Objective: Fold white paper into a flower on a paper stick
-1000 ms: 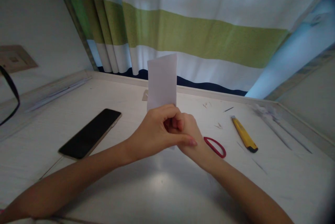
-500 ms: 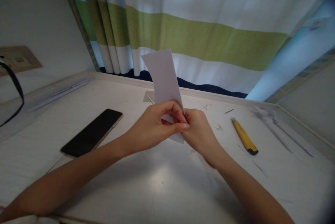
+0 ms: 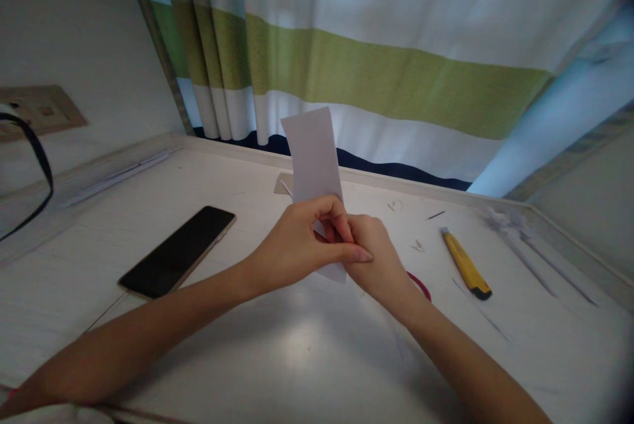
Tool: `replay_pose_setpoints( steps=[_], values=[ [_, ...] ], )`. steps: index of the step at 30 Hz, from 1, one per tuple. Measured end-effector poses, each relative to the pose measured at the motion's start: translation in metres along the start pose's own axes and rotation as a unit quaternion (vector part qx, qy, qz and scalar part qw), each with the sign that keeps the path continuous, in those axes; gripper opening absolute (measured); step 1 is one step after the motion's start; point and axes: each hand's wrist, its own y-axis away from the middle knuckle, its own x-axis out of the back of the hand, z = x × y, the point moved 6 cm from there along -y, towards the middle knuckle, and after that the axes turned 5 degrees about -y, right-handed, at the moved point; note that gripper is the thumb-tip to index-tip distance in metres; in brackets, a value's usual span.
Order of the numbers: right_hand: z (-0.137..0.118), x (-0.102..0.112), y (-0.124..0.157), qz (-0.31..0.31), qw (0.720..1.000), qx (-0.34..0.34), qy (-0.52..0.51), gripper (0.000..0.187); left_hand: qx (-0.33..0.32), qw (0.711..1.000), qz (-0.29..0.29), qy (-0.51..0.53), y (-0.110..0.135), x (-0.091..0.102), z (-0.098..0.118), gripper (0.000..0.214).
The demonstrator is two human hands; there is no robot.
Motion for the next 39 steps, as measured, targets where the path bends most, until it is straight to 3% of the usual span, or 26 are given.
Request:
replay_pose_setpoints(
  steps=[6, 13, 16, 19, 24, 30, 35, 39],
  values=[
    [0.005, -0.006, -0.005, 0.024, 0.999, -0.037, 0.013, 0.014, -0.025, 0.996, 0.019, -0.089, 0.003, -0.007, 0.005, 0.050],
    [0.012, 0.005, -0.008, -0.010, 0.994, -0.038, -0.104, 0.015, -0.074, 0.996, -0.016, -0.048, -0.003, 0.004, 0.008, 0.022],
    [0.018, 0.010, -0.010, -0.026, 0.989, -0.044, -0.141, 0.029, -0.045, 0.998, 0.029, -0.044, -0.008, 0.018, 0.003, 0.014],
    [0.024, 0.014, -0.013, -0.018, 0.984, -0.065, -0.167, 0.039, -0.031, 0.993, 0.100, -0.049, -0.007, 0.029, 0.003, 0.019],
    [0.022, 0.001, -0.018, -0.021, 0.980, -0.069, -0.186, 0.025, -0.111, 0.981, 0.086, -0.135, 0.000, 0.014, 0.016, 0.038],
    [0.022, -0.013, -0.023, -0.013, 0.980, -0.056, -0.192, 0.014, -0.094, 0.985, 0.067, -0.126, 0.000, 0.007, 0.009, 0.029],
    [0.017, -0.015, -0.018, 0.008, 0.984, -0.021, -0.175, 0.015, -0.065, 0.987, 0.073, -0.131, 0.003, 0.007, 0.009, 0.016],
    [0.009, -0.024, -0.014, 0.016, 0.986, 0.011, -0.164, 0.014, -0.130, 0.965, 0.103, -0.201, 0.003, 0.009, 0.016, 0.011]
  ],
)
